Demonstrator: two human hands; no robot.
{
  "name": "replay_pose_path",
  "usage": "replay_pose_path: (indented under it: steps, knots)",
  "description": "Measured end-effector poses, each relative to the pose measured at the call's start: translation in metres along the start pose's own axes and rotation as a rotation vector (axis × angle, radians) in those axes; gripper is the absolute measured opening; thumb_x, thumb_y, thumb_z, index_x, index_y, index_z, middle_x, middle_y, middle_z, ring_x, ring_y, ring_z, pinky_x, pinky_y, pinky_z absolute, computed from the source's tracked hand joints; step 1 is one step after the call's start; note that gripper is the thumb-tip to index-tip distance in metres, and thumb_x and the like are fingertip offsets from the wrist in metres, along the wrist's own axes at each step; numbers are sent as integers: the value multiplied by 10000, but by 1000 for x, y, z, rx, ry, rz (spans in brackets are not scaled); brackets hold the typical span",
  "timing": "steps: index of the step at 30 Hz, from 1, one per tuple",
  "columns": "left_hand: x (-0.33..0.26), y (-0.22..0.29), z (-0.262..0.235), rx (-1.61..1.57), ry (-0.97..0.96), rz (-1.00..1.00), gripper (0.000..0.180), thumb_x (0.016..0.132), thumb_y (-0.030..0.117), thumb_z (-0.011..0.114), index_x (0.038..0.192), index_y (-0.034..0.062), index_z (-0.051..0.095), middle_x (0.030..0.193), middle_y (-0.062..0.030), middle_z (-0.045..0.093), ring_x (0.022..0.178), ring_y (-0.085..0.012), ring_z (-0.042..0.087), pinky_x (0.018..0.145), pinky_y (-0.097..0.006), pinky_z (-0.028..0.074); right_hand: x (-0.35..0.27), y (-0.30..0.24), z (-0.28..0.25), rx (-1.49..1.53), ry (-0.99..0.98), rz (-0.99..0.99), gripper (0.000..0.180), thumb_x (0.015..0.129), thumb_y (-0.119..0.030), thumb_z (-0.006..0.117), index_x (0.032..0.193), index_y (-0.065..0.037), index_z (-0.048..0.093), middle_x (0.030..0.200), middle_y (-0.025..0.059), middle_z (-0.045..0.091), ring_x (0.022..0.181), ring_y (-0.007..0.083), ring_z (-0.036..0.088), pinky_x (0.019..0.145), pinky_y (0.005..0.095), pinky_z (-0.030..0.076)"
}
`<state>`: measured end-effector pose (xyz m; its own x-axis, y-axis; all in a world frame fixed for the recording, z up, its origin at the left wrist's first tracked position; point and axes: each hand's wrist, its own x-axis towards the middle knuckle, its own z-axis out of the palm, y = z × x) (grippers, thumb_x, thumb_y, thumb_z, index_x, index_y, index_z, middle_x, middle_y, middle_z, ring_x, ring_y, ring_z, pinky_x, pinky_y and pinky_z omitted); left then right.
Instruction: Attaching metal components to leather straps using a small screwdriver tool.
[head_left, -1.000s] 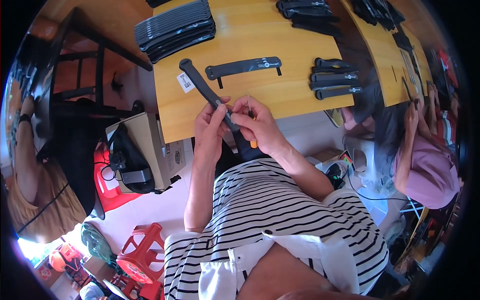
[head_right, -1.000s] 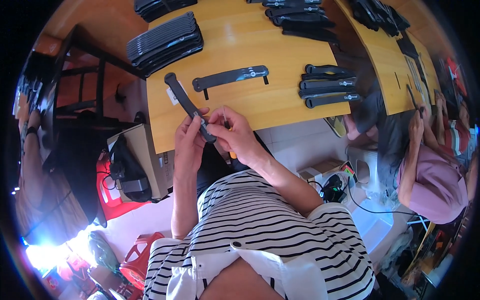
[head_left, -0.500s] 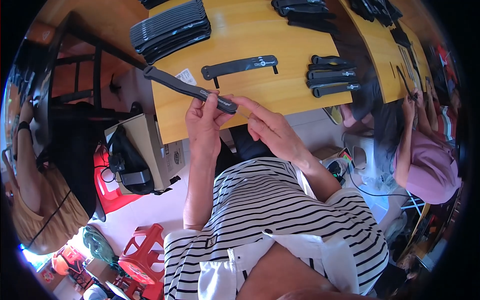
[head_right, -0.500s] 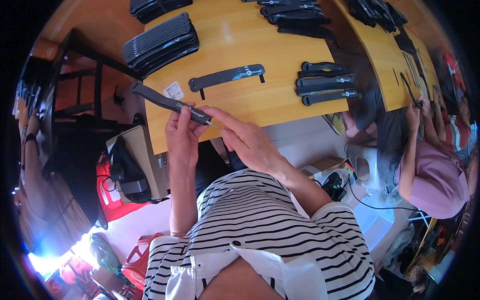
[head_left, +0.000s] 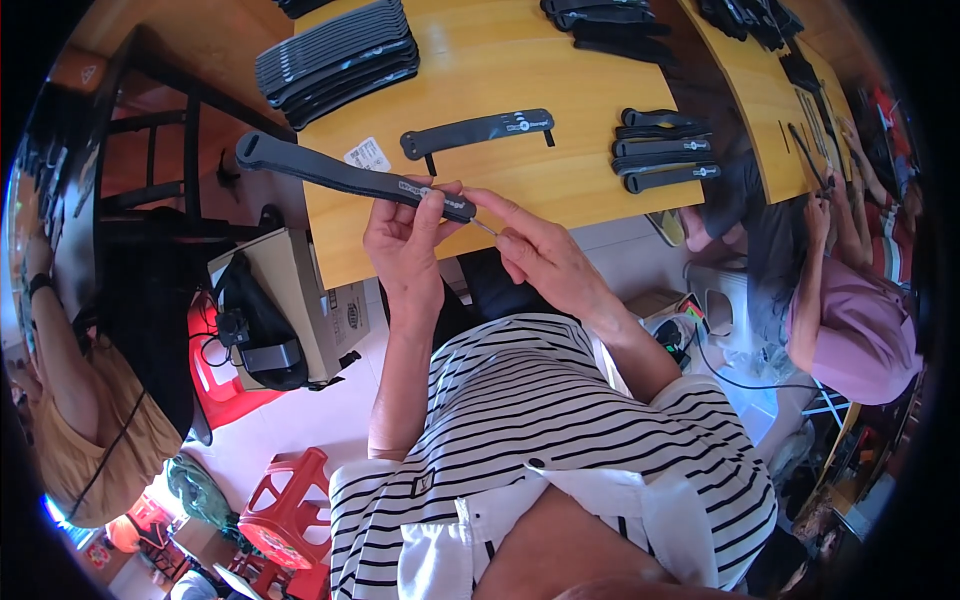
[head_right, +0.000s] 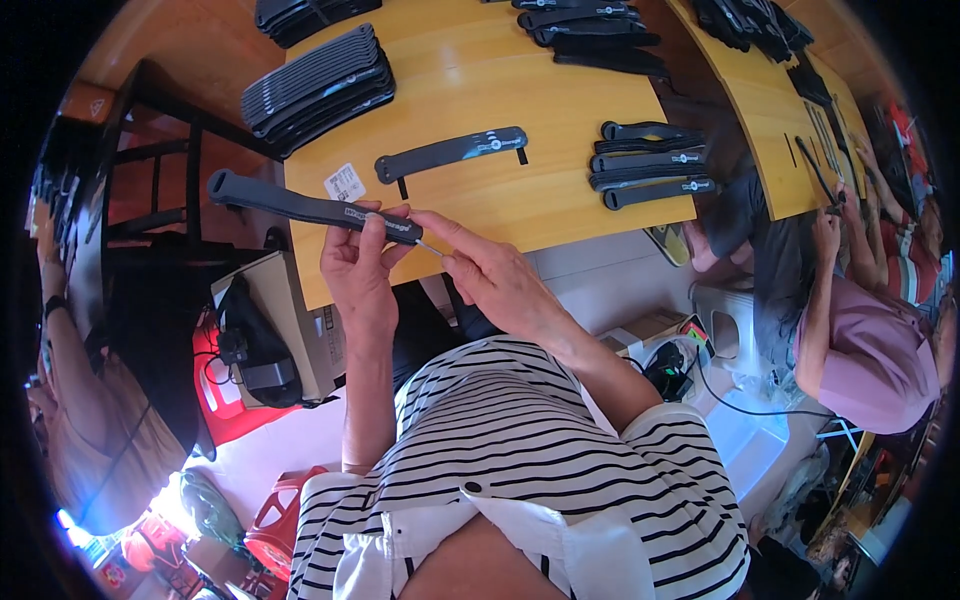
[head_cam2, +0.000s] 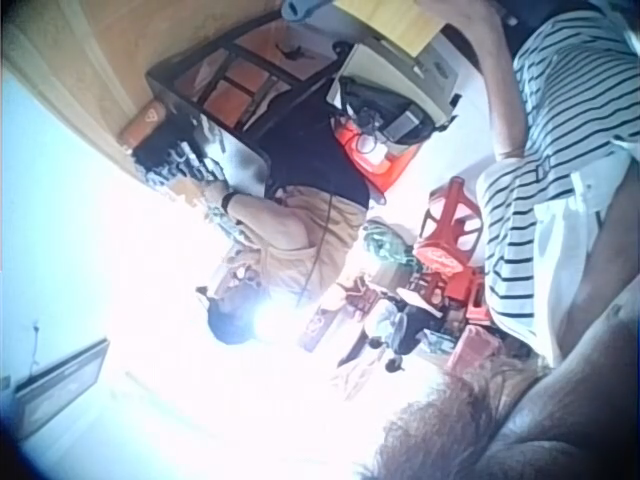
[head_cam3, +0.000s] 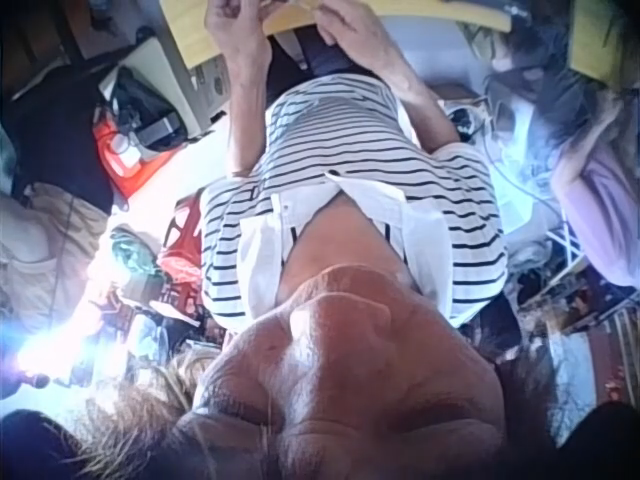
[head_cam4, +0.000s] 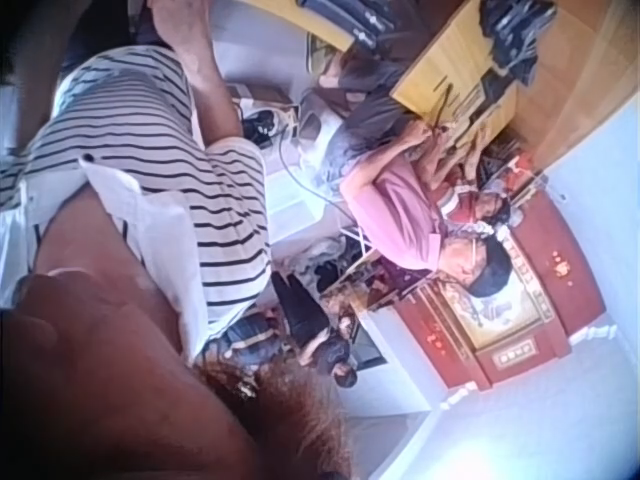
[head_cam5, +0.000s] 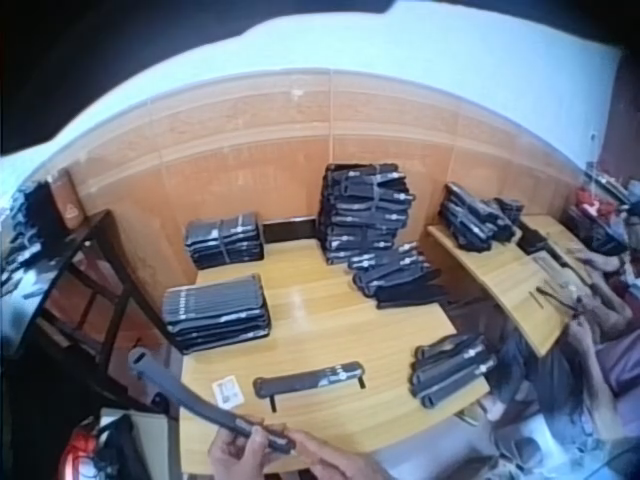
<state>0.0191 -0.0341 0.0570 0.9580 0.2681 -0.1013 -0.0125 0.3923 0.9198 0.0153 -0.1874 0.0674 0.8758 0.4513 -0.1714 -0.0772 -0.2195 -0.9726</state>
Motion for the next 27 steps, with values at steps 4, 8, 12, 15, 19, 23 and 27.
replay_pose_path:
  steps: [4, 8, 12, 15, 19, 23, 27]
  knots:
    - [-2, -1, 1, 21, -12, 54, 169, 873, 57, 533, 1029, -9, 524, 936, -145, 628, 884, -201, 634, 692, -274, 559, 2, -1, 1, 244, -7, 44, 456, 903, -69, 402, 1353, -140, 374, 584, -39, 391, 521, 46, 376, 486, 175, 331]
    - [-5, -6, 6, 162, -28, 233, 177, 848, 1, 544, 1018, -32, 510, 960, -148, 614, 940, -218, 611, 767, -293, 533, 1, -5, 8, 408, 56, 72, 447, 909, -68, 393, 1349, -146, 383, 592, -54, 370, 509, 35, 346, 462, 154, 304]
    - [-10, -15, 10, 230, -46, 410, 218, 799, -75, 571, 1004, -40, 506, 978, -177, 609, 961, -240, 596, 859, -339, 485, -1, -8, 10, 605, 48, 141, 426, 925, -80, 379, 1346, -146, 387, 579, -50, 350, 474, 24, 312, 422, 145, 260]
    - [-12, -20, 9, 171, -73, 533, 252, 769, -106, 591, 1000, -44, 510, 991, -193, 606, 956, -258, 597, 866, -346, 482, 0, 0, 12, 1048, -41, 221, 407, 937, -102, 377, 1340, -153, 395, 558, -53, 333, 441, 18, 280, 388, 149, 224]
    - [-13, -14, 7, 227, -132, 527, 282, 771, -61, 623, 1022, -38, 497, 1004, -196, 603, 968, -266, 595, 869, -358, 482, -1, 5, 13, 934, -41, 131, 412, 936, -107, 392, 1346, -133, 376, 542, -45, 345, 417, 24, 289, 367, 156, 225]
    - [-16, -10, 5, 244, -188, 528, 260, 770, -47, 631, 998, -30, 506, 1014, -196, 601, 973, -268, 590, 885, -368, 471, -4, 0, 14, 863, 10, 109, 403, 932, -97, 394, 1335, -104, 389, 535, -41, 348, 413, 27, 297, 366, 160, 231]
    - [-17, -10, 7, 212, -193, 532, 250, 778, -46, 619, 1000, -21, 507, 1001, -192, 607, 957, -254, 594, 893, -366, 463, -5, -5, 15, 1122, 6, 237, 390, 930, -93, 395, 1319, -90, 412, 528, -44, 333, 419, 26, 294, 373, 159, 231]
